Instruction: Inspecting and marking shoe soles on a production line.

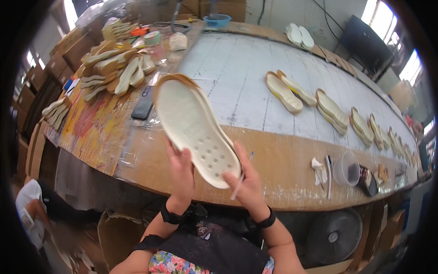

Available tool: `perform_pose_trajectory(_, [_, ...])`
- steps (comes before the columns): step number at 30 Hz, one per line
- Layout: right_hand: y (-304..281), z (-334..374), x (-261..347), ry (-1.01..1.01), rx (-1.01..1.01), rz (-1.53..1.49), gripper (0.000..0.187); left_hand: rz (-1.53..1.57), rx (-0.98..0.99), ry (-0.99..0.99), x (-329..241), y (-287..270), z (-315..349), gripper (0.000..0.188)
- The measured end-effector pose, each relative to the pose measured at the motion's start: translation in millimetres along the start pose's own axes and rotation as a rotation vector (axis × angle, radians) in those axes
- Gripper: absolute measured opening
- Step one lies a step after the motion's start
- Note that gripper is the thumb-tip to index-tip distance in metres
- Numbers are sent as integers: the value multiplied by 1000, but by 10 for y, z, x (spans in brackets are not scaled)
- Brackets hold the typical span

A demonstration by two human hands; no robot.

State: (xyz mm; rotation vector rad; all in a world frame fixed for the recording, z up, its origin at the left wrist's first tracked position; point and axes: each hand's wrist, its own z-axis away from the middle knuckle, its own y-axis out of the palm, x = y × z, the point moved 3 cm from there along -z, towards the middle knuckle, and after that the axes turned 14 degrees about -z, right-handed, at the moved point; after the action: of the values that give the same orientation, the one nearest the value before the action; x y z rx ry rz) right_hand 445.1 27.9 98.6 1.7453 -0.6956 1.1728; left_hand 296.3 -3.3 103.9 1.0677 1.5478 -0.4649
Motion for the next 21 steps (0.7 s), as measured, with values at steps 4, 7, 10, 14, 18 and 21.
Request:
perform_pose_trajectory(4, [377,-7,342,-656,134,655,94,350,-16,-292,165,-85,7,47])
perform_pose_trajectory(7, [334,45,253,-681,221,547,98,563,130,-506,269,-84,32,46])
perform_pose_trajectory(10, [168,76,81,-478,257,378,84,596,221,-509,251,-64,21,47])
perform_pose_trajectory(14, [107,113,-112,-46,146,-58,65,777,360,-399,282,-167,101,41])
perform_pose_trajectory(18, [-53,41,-250,3,224,-36,60,706,206,-632,623,-254,88,42])
perform_pose_trajectory(21, [-264,-254,-283,214,344,98,44,445,71,-739,751,-464,28,42])
